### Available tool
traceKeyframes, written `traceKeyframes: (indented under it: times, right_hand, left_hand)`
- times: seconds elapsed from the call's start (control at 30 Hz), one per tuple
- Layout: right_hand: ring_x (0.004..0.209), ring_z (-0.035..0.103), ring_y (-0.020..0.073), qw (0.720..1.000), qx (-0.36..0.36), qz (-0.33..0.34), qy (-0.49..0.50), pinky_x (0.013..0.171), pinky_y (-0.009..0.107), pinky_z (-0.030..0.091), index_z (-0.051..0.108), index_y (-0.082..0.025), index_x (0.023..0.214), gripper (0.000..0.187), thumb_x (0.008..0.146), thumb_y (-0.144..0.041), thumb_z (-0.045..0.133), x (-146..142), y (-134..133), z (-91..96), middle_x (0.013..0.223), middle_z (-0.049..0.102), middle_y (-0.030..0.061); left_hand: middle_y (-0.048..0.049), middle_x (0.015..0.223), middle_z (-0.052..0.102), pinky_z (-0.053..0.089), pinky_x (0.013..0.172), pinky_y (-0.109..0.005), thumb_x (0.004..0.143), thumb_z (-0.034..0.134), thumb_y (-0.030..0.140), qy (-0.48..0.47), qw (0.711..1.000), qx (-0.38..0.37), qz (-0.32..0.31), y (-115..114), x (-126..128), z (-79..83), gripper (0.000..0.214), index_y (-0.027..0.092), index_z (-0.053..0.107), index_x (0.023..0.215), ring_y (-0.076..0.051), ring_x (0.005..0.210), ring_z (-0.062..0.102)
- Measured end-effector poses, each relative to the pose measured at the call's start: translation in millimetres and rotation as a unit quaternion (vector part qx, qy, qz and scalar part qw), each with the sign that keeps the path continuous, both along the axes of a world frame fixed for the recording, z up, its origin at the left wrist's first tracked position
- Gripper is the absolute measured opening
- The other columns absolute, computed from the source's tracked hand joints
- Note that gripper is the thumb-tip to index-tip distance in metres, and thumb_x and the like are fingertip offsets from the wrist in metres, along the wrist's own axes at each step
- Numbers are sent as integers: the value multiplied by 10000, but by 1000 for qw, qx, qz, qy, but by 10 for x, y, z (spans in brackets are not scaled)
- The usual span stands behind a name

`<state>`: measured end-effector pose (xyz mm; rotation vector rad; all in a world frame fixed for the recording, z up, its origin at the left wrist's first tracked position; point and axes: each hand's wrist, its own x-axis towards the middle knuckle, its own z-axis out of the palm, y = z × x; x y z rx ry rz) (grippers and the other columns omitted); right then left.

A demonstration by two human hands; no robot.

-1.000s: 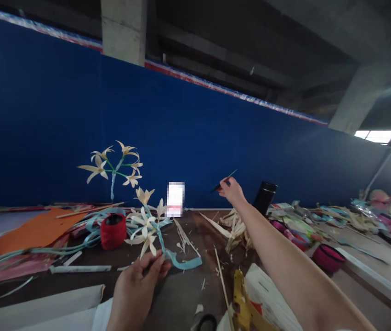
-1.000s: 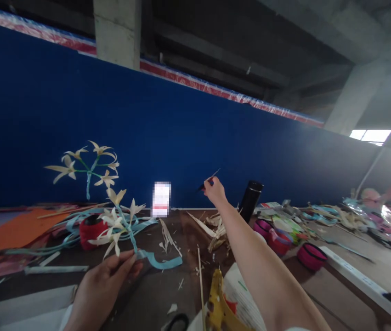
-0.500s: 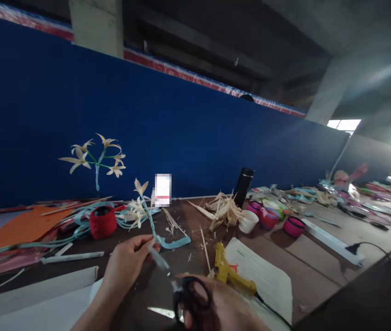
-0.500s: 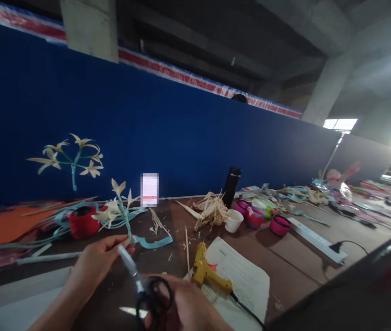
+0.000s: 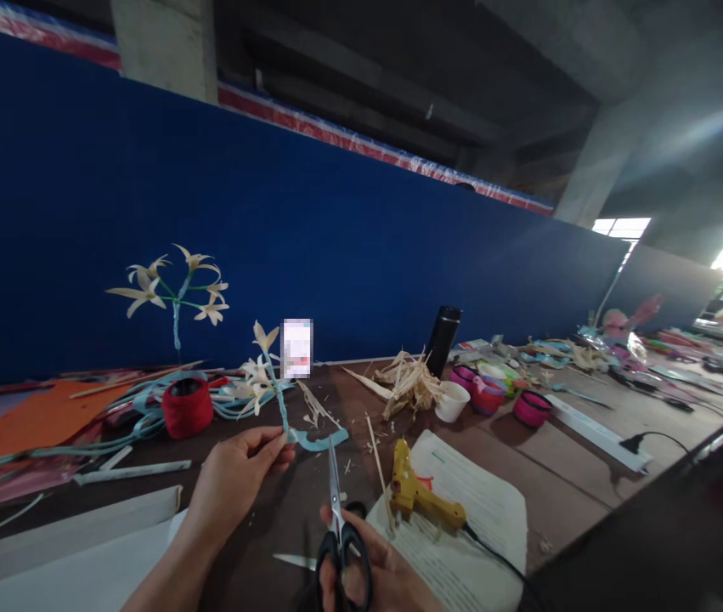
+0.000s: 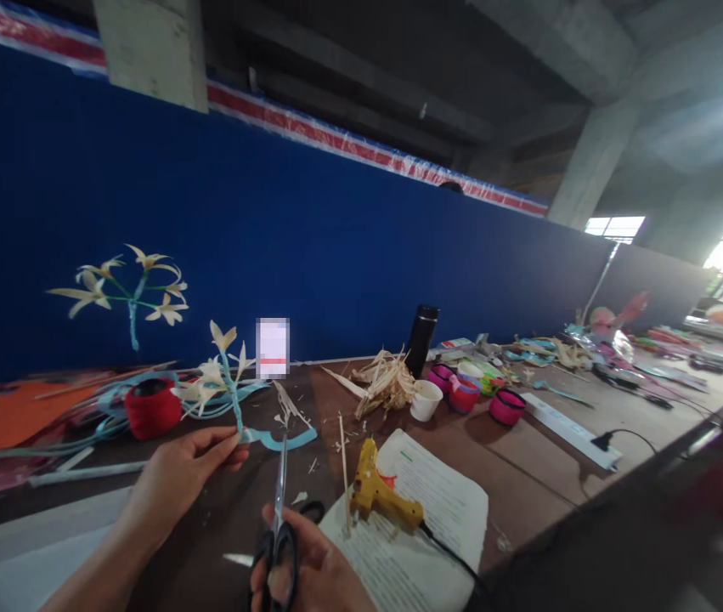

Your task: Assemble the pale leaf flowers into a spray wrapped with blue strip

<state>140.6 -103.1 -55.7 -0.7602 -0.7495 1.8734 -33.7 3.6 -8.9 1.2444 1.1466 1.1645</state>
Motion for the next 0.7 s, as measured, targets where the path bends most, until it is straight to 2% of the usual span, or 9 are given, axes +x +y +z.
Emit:
traceKeyframes:
  times: [0.1,0.2,0.33,0.47,0.6,0.7]
  right_hand:
    - [465,528,74,998,45,-16,-48,460,175,340,543,-164,934,602,537,-572,738,-42,-34,-30,571,601,-17]
    - [467,521,81,995,55,-4,-85,458,181,337,527,-155,924,659,549,-685,642,-81,-31,-48,585,594,-2]
    - [524,533,93,993,63,4,-97,493,187,359,537,-146,989,639,646,-684,570,-133,-9,-20,639,596,13]
    - [512,524,87,993,72,-3,-91,482,174,347,566,-116,941,547,728,-619,548,-209,-8,11,633,585,22]
    - [483,473,76,995,74,-25,-58,467,175,316,568,-117,860,532,680,-617,599,-270,34,27,598,542,7]
    - [499,425,70,986,130,-45,-93,458,176,261,574,-112,725,511,665,-619,608,-284,85,70,593,511,6]
  left_hand:
    - [2,724,719,548,685,-253,622,684,389,-4,1000,-1,-3,-23,-23,48,308,160,674,829,-174,732,675]
    - [10,721,713,550,680,-256,607,692,391,-8,1000,0,3,-37,-50,68,313,168,682,827,-164,712,670]
    - [6,736,715,547,671,-253,606,691,408,18,1000,14,-12,-53,-87,91,333,174,693,844,-163,700,666]
    - [0,740,713,547,674,-260,615,683,430,28,999,20,-24,-70,-98,124,371,166,686,875,-164,691,664]
    - [7,722,710,546,657,-247,608,689,425,40,999,17,-23,-102,-84,159,371,163,679,870,-156,668,662]
    - [19,701,706,546,648,-239,592,698,422,44,999,13,-21,-122,-72,178,368,169,678,858,-152,649,661]
